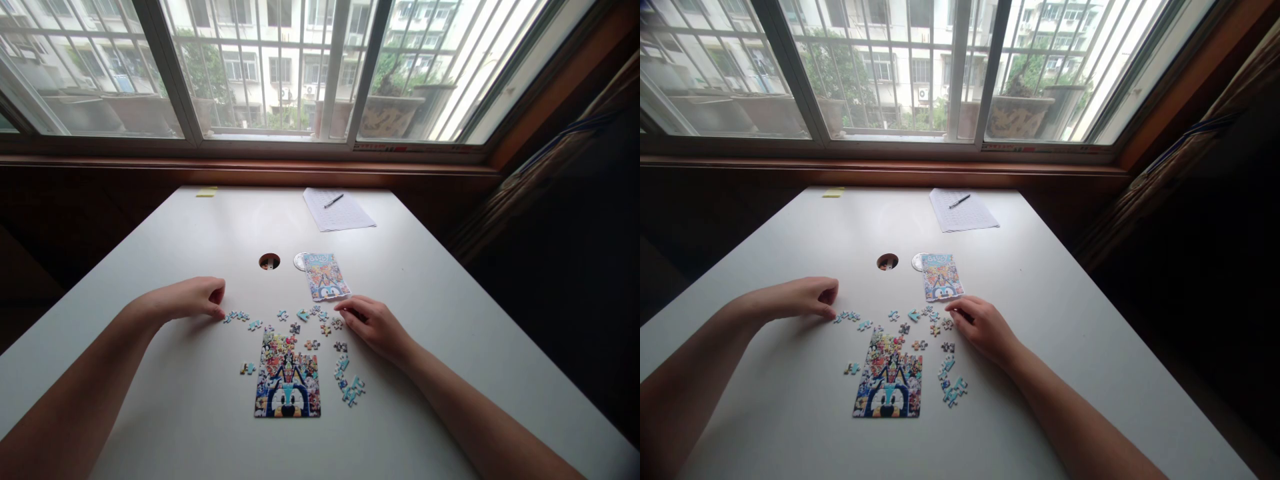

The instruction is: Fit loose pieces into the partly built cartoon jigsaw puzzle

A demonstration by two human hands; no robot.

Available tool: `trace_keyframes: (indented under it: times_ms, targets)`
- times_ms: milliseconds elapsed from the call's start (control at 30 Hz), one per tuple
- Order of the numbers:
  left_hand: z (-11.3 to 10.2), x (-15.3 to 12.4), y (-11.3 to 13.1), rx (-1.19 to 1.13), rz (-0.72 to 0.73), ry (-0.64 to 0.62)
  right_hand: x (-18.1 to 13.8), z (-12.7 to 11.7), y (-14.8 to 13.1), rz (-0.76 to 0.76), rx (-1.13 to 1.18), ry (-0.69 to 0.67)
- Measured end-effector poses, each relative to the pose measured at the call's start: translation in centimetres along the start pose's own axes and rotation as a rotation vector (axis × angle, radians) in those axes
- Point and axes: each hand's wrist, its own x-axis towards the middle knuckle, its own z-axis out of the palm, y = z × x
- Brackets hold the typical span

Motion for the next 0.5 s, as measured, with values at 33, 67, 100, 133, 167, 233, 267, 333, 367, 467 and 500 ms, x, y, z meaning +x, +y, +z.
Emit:
trace_keyframes:
  times_ms: [33,67,100,133,167,233,267,333,367,467,500]
  targets:
    - [-0.03,-0.04,0.03,0.0,0.002,0.003,0.0,0.01,0.02,0.0,0.0,-0.002]
    - [-0.05,-0.1,0.07,0.002,0.003,0.003,0.0,0.02,0.03,-0.001,0.001,-0.003]
    - [-0.08,-0.16,0.13,0.003,0.0,0.002,0.01,0.04,0.04,-0.003,0.001,-0.002]
    - [-0.1,-0.21,0.21,0.005,-0.003,0.002,0.02,0.05,0.04,-0.004,0.001,0.001]
    - [-0.12,-0.27,0.29,0.006,-0.006,0.0,0.03,0.06,0.04,-0.006,0.002,0.003]
    - [-0.15,-0.34,0.43,0.006,-0.009,-0.003,0.05,0.06,0.02,-0.009,0.003,0.01]
    - [-0.15,-0.36,0.49,0.004,-0.01,-0.002,0.06,0.05,0.01,-0.011,0.003,0.011]
    - [-0.15,-0.34,0.55,0.005,-0.006,0.003,0.07,0.02,-0.02,-0.01,0.003,0.009]
    - [-0.15,-0.31,0.56,0.006,-0.003,0.006,0.08,0.01,-0.04,-0.011,0.003,0.007]
    - [-0.12,-0.24,0.52,0.01,-0.001,0.006,0.09,-0.02,-0.05,-0.008,0.005,0.005]
    - [-0.11,-0.22,0.49,0.009,-0.002,0.006,0.09,-0.02,-0.05,-0.009,0.005,0.006]
